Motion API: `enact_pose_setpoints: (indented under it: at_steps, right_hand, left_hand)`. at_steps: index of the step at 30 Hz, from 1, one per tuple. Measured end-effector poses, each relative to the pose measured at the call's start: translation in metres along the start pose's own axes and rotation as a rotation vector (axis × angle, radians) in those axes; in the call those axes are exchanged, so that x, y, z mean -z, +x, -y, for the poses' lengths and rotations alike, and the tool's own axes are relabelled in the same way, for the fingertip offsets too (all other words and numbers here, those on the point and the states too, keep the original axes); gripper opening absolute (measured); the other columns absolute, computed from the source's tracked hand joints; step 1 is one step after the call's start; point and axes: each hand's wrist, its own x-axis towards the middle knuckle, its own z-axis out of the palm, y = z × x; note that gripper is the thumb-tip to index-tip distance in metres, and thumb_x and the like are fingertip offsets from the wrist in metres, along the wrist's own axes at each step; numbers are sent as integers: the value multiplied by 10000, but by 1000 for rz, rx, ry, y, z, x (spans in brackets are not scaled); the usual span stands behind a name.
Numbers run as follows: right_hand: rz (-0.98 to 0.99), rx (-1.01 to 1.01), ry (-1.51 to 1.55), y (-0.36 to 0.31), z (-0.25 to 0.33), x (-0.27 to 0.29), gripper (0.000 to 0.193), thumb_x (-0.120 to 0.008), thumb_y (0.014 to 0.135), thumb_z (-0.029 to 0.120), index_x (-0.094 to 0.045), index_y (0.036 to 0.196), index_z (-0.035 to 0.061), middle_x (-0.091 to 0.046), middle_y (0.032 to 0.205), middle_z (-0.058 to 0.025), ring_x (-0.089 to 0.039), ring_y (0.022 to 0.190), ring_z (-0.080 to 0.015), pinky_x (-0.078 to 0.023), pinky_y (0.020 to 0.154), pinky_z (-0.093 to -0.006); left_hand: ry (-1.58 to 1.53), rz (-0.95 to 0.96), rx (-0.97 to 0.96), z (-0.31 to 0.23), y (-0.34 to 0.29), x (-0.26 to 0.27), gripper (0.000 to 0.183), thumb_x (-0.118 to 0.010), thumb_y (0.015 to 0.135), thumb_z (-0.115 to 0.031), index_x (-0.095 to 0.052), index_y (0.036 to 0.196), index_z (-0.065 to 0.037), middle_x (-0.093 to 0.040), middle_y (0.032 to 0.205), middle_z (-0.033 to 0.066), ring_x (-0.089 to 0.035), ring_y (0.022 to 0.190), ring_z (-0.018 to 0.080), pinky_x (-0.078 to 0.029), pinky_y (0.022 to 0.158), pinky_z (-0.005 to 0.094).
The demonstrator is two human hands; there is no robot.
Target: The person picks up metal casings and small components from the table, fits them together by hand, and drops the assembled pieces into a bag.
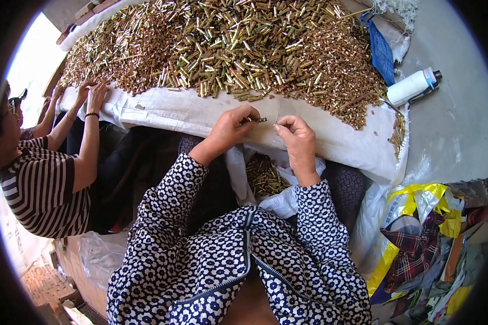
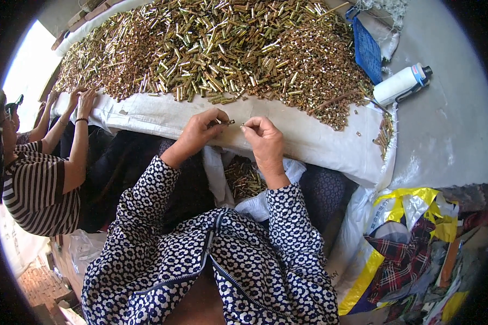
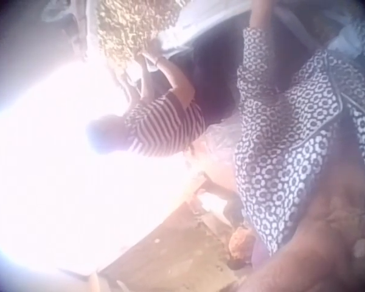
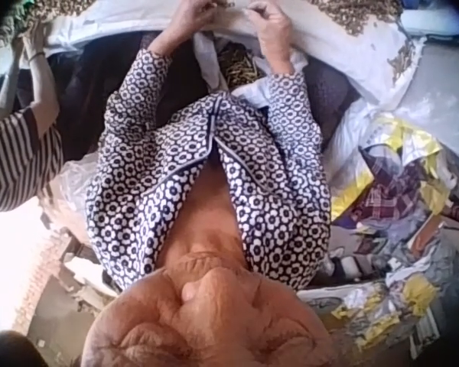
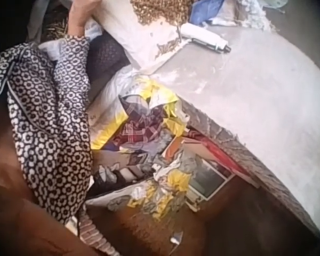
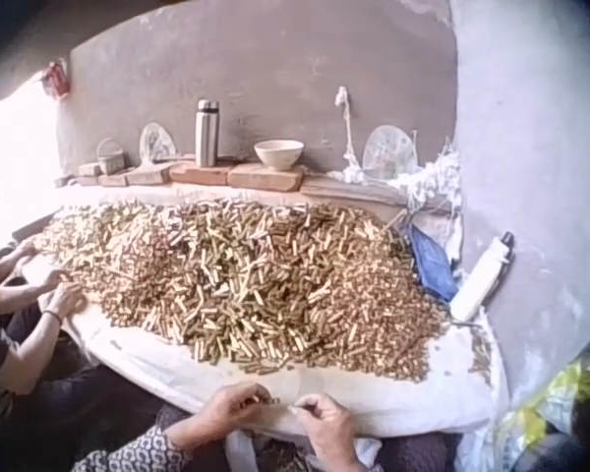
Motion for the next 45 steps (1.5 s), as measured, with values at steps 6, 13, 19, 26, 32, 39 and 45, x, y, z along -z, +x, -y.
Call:
enact_pose_setpoints:
  at_steps: [6,13,19,26,32,39,45]
  right_hand:
    - [-2,-47,194,-9,1,-6,54,-585,774,11,-577,827,14,-555,726,33,-487,638,-25,-401,589,-167]
    - [-14,-64,272,-13,4,-7,60,-572,781,3,-575,840,8,-569,762,12,-517,675,-49,-422,643,-176]
    - [-31,-86,457,-16,-1,-7,113,-541,794,-41,-573,902,-26,-573,871,-52,-547,741,-99,-472,714,-224]
    - [-46,-73,516,-18,-2,-10,119,-537,796,-43,-571,909,-25,-568,901,-60,-547,750,-105,-477,722,-234]
    - [-77,-84,490,-19,-2,-13,94,-568,786,-21,-573,877,6,-570,813,-11,-533,734,-77,-440,694,-197]
    - [-94,29,320,-18,-8,-11,68,-573,790,-13,-567,853,11,-559,823,7,-504,712,-59,-421,676,-184]
    - [-89,211,-46,-13,-11,-3,70,-576,752,-27,-562,809,12,-561,813,-32,-518,694,-108,-431,667,-215]
  left_hand:
    - [-92,24,52,-5,-7,-6,106,-587,783,-38,-564,883,-12,-558,743,19,-491,678,84,-429,617,238]
    - [-210,66,17,7,-9,-11,111,-566,836,-80,-568,920,-8,-556,797,-15,-492,714,52,-424,634,198]
    - [-428,82,64,7,-12,-15,127,-561,853,-101,-572,943,-12,-550,801,-20,-476,685,44,-415,609,185]
    - [-588,31,128,5,-14,-18,123,-554,855,-84,-570,951,-8,-534,754,-22,-473,641,45,-406,567,173]
    - [-655,22,174,2,-16,-18,128,-563,852,-97,-568,952,-15,-552,770,-16,-482,639,46,-416,564,169]
    - [-675,-27,150,1,-15,-26,114,-559,855,-97,-567,940,-21,-571,776,-7,-491,626,44,-412,539,160]
    - [-359,-21,94,-7,-3,-27,122,-567,836,-94,-561,922,-8,-597,772,45,-531,602,93,-436,530,210]
